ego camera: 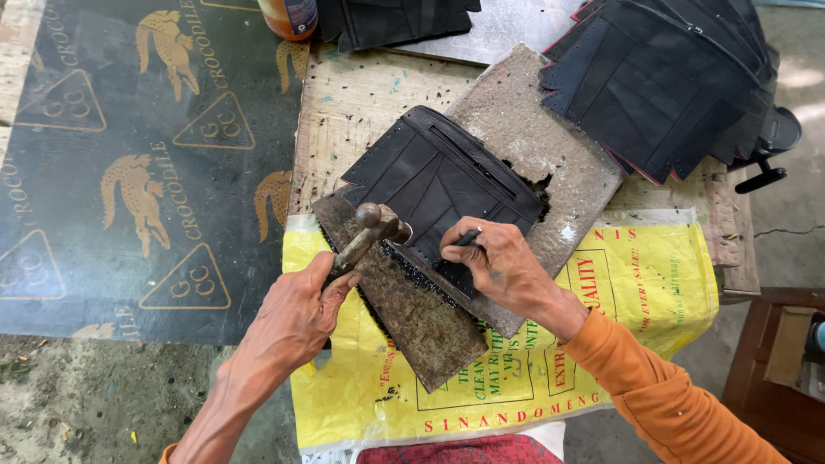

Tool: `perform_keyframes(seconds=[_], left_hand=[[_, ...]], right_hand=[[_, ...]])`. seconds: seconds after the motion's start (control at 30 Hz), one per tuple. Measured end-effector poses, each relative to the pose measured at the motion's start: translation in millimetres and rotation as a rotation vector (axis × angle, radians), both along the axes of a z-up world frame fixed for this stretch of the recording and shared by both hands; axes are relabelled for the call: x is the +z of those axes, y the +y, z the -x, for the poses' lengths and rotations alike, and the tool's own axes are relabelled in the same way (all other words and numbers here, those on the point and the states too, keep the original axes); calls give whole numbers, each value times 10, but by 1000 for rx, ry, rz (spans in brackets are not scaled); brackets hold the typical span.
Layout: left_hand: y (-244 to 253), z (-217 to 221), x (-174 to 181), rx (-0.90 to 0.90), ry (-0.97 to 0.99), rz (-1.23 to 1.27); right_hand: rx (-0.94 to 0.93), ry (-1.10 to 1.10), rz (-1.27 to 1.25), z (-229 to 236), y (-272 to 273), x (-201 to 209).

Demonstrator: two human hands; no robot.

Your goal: The person uses a hammer and a small metal tool to drive fasteners into black leather wallet pieces placed on a wooden block. They repeatedly position the tool, strike it with the hammer, and adjust the wallet pieces while working on a cluttered workbench.

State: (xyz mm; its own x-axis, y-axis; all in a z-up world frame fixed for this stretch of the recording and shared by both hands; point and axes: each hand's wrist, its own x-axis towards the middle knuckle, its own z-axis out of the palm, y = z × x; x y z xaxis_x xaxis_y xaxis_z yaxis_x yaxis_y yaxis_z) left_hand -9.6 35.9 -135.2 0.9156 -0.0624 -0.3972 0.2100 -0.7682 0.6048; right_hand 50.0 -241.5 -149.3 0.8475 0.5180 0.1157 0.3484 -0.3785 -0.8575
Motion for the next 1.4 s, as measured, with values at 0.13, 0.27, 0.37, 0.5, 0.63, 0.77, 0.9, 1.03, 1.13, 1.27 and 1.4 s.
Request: perform_keyframes(seconds=[0.13, 0.27, 0.37, 0.5, 0.63, 0.77, 0.9, 1.03, 1.13, 1.27, 1.4], left_hand=[[0, 21, -28, -19, -99, 13], [-16, 56, -35, -1, -65, 15], [-30, 45, -33, 6, -71, 16], [-12, 52, -42, 12, -62, 22], [-13, 47, -54, -3, -82, 16], [-19, 55, -10, -9, -124, 40], [-45, -38, 207, -17, -90, 30], [-129, -111, 534, -4, -183, 72], [-180, -120, 782, -84, -410, 183], [-333, -40, 927, -116, -371, 219], [-411, -25, 1015, -295, -435, 71]], right_hand=[[31, 36, 106, -43, 18, 27], [110, 282, 161, -278, -31, 54], [135, 364, 145, -352, -73, 78], [114, 412, 152, -309, -67, 94], [178, 248, 167, -281, -47, 125], [149, 102, 186, -183, -1, 61], [112, -54, 269, -93, 23, -6], [67, -100, 310, -35, 57, -72], [49, -179, 290, -4, 61, -110], [45, -224, 283, 32, 44, -174], [51, -204, 184, 46, 44, -193]])
